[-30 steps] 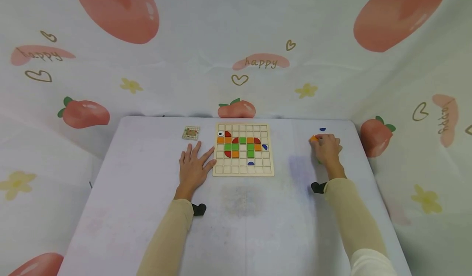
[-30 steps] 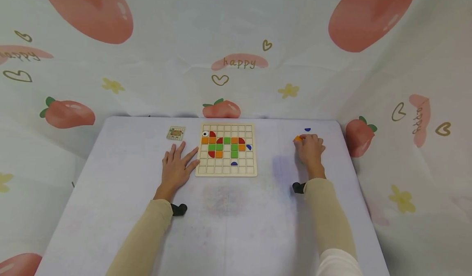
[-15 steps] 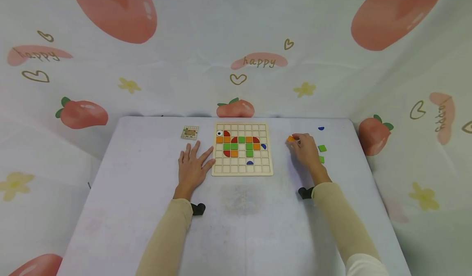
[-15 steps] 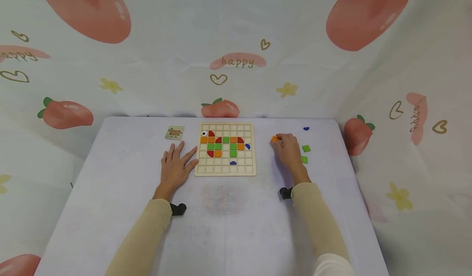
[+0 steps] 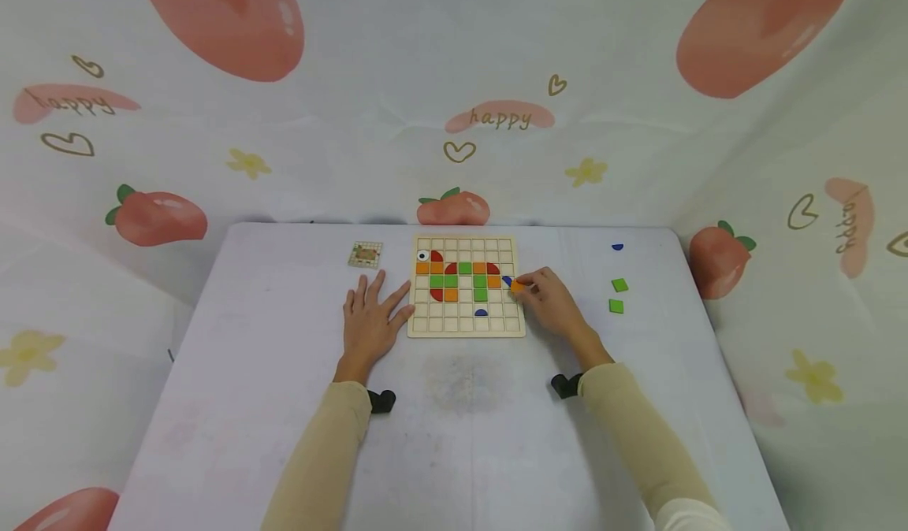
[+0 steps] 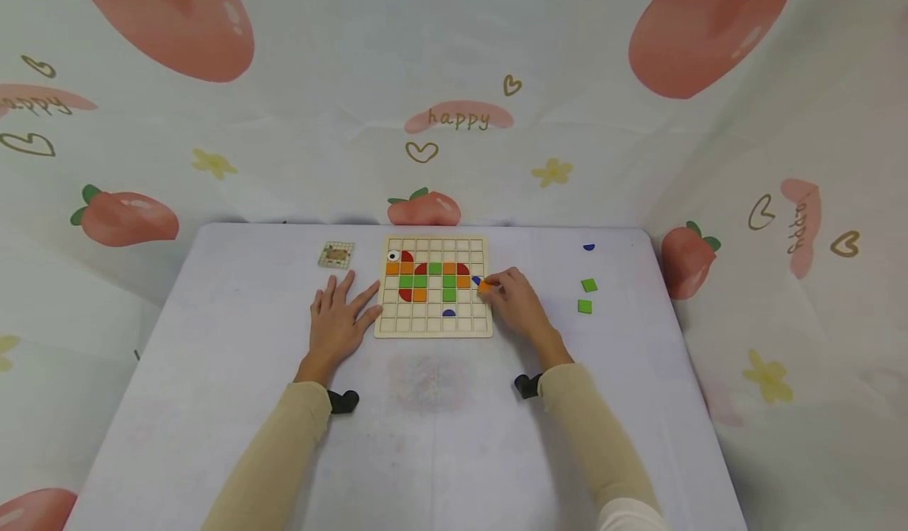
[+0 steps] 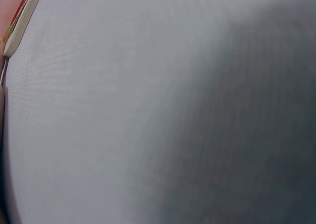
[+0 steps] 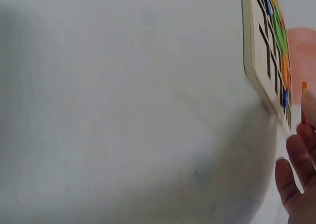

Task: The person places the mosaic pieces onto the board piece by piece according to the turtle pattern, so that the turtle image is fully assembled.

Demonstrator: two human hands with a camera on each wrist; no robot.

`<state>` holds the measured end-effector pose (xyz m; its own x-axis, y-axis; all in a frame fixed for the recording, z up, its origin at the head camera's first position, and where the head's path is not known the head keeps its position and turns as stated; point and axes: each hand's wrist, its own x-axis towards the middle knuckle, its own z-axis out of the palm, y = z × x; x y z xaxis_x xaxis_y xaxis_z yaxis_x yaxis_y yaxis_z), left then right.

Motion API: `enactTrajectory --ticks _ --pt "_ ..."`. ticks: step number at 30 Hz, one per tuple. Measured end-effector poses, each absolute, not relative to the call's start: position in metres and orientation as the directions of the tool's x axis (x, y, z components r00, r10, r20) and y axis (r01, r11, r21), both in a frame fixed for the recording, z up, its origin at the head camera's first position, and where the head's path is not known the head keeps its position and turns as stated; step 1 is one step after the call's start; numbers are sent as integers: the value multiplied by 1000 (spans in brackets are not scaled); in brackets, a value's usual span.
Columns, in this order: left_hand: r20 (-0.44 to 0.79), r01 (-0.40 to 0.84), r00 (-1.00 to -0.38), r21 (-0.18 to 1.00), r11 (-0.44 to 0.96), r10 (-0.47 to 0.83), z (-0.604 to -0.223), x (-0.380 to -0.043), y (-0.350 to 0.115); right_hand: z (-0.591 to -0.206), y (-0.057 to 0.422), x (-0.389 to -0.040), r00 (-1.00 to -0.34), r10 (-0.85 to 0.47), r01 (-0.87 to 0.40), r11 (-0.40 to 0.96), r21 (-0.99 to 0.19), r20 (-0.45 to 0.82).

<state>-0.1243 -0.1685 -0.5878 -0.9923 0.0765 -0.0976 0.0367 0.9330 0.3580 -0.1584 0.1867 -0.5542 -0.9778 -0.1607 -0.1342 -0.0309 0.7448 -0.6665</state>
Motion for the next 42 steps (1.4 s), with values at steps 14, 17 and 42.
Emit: enactTrajectory --ticks 14,17,42 --pt "-98 31 -993 356 934 70 -588 -124 -167 -558 158 -148 -961 -273 -177 721 -670 -39" --pt "-99 31 -993 362 932 71 -589 -123 -167 -558 157 -146 -964 -264 -172 720 -672 -36" --pt "-84 30 -994 356 934 64 -589 -124 -168 -562 147 -147 -973 -229 -189 793 -579 4"
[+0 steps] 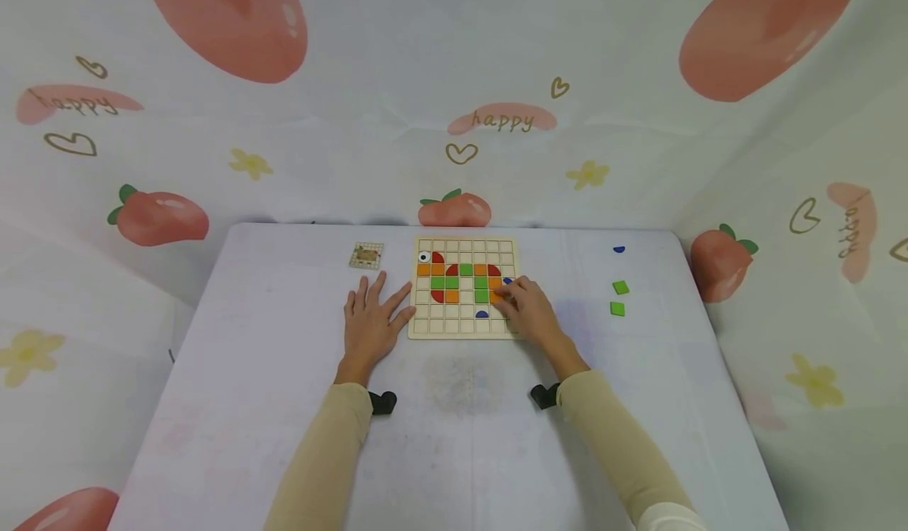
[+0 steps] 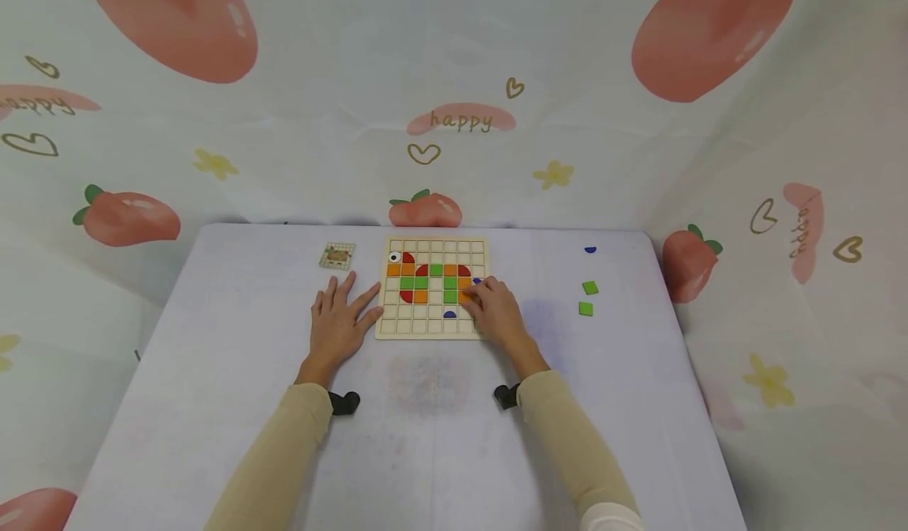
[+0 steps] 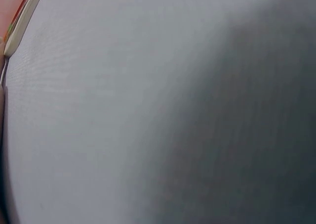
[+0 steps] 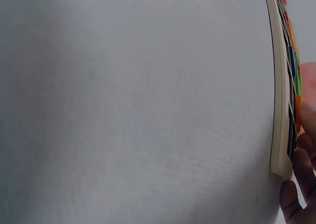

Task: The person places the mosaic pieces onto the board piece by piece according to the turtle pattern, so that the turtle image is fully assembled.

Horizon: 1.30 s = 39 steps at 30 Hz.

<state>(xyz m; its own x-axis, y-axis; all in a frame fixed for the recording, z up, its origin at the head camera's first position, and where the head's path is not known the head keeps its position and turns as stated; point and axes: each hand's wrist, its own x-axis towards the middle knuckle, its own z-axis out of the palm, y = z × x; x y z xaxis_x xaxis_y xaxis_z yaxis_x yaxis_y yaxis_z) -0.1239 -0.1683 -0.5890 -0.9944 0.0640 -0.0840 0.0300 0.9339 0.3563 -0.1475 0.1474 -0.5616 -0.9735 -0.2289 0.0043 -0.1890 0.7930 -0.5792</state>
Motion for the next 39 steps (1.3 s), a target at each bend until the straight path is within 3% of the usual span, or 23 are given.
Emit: enactTrajectory --ticks 21,25,30,39 --pt "-92 31 -994 347 937 67 -591 -127 -166 -555 156 -148 -978 -208 -187 808 -559 26" --pt "-93 29 -993 354 935 66 -591 -126 -166 -551 165 -151 -975 -199 -220 873 -436 94" --pt "-107 18 -992 353 935 60 -591 -124 -168 -550 177 -150 -987 -158 -162 951 -265 39" --pt "-103 23 -993 355 935 63 -586 -122 -168 -558 215 -146 -992 -70 -47 978 -205 -106"
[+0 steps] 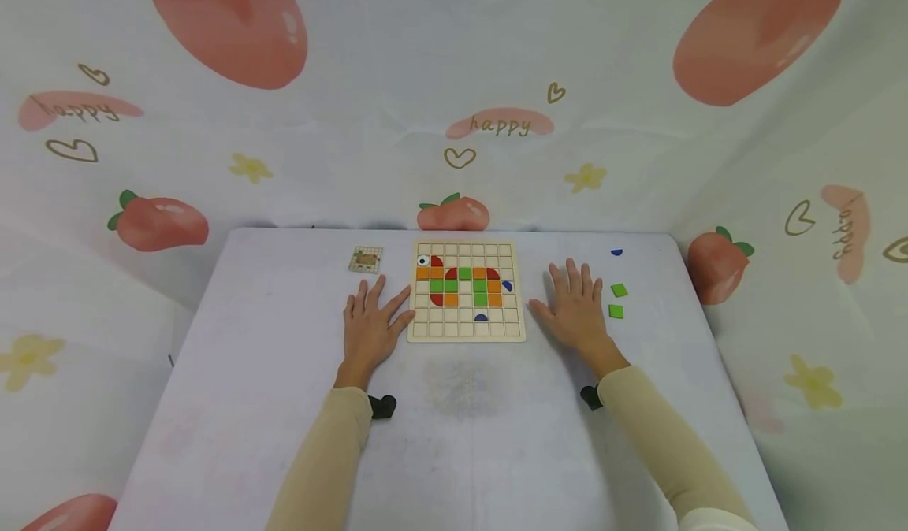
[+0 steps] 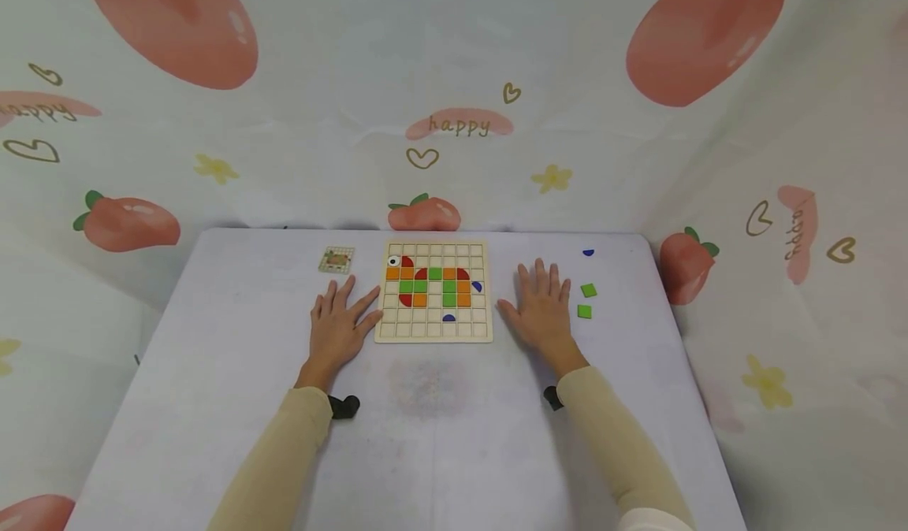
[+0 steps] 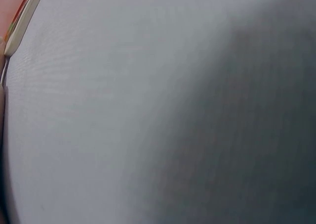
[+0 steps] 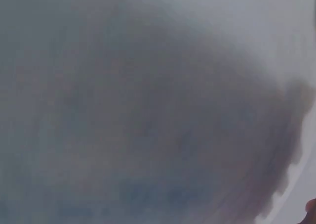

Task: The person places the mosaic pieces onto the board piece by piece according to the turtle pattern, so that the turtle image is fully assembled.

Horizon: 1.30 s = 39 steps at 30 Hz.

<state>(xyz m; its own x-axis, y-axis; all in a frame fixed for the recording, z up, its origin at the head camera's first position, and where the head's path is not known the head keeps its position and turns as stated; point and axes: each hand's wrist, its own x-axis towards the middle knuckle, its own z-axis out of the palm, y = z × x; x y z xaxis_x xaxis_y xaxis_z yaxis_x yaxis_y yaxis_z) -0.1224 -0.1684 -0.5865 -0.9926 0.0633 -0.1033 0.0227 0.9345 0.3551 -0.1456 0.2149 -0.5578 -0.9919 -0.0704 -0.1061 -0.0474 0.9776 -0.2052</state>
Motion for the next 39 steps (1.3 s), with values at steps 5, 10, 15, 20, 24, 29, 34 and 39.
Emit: enactTrajectory --ticks 5,10,15,20,24,29,34,39 --pt "-113 17 -992 361 932 62 -586 -121 -168 -558 238 -148 -991 -54 -29 980 -197 -122" --pt "-105 19 -993 361 933 61 -588 -121 -168 -557 265 -152 -991 -23 7 976 -216 -135" --pt "-103 21 -993 363 931 63 -589 -122 -167 -557 292 -154 -984 28 73 964 -255 -176" --pt "-109 17 -992 363 932 60 -589 -122 -166 -554 309 -152 -982 77 126 947 -296 -173" --pt "-106 16 -993 362 932 58 -589 -122 -165 -550 320 -149 -975 119 179 924 -339 -189" --pt "-111 19 -992 362 932 63 -589 -122 -165 -547 334 -146 -957 168 257 867 -426 -235" --pt "-101 22 -993 356 934 62 -586 -122 -167 -544 343 -147 -943 189 315 769 -556 -273" --pt "-98 27 -993 364 931 67 -586 -122 -168 -545 345 -147 -941 205 329 732 -596 -268"
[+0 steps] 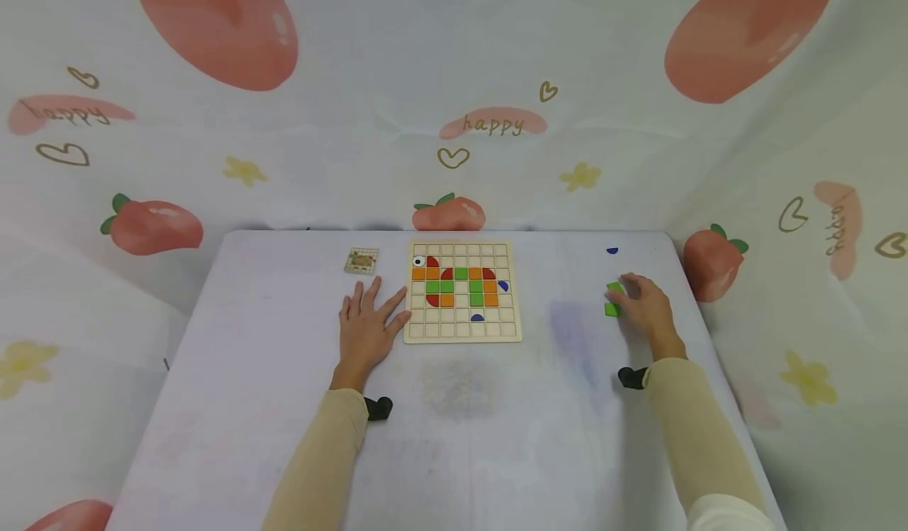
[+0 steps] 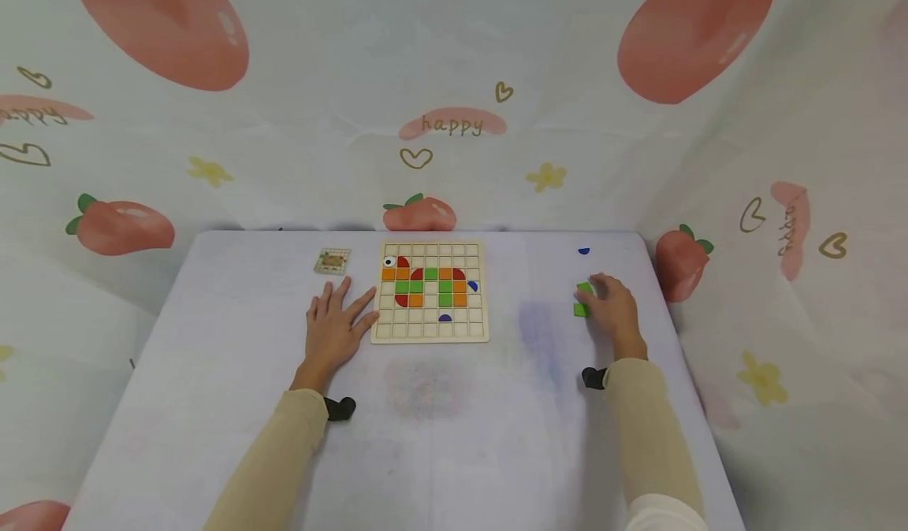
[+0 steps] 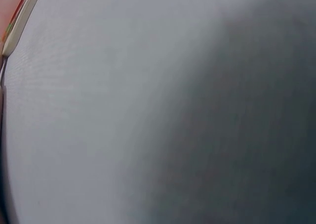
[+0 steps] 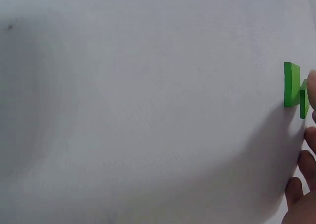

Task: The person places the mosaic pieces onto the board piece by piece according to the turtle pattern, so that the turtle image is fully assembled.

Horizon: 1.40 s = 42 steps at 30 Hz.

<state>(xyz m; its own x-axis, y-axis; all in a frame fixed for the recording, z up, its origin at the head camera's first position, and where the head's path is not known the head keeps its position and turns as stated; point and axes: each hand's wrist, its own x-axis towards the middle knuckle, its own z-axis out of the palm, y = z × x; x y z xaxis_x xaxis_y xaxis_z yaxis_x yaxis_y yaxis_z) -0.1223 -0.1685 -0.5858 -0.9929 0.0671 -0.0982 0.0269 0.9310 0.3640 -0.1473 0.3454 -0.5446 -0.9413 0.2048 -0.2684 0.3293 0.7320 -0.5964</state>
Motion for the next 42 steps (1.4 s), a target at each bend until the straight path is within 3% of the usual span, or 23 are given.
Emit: enactTrajectory --ticks 10,22,34,42 --pt "-89 32 -994 362 932 69 -591 -124 -170 -548 343 -151 -940 227 338 705 -624 -254" --pt "-72 38 -995 369 928 69 -592 -123 -171 -546 331 -156 -935 256 352 745 -566 -244" --pt "-76 40 -994 363 931 72 -591 -124 -168 -546 299 -165 -970 196 241 762 -601 -140" --pt "-60 40 -996 353 935 66 -594 -123 -169 -544 266 -175 -995 79 104 743 -661 -68"
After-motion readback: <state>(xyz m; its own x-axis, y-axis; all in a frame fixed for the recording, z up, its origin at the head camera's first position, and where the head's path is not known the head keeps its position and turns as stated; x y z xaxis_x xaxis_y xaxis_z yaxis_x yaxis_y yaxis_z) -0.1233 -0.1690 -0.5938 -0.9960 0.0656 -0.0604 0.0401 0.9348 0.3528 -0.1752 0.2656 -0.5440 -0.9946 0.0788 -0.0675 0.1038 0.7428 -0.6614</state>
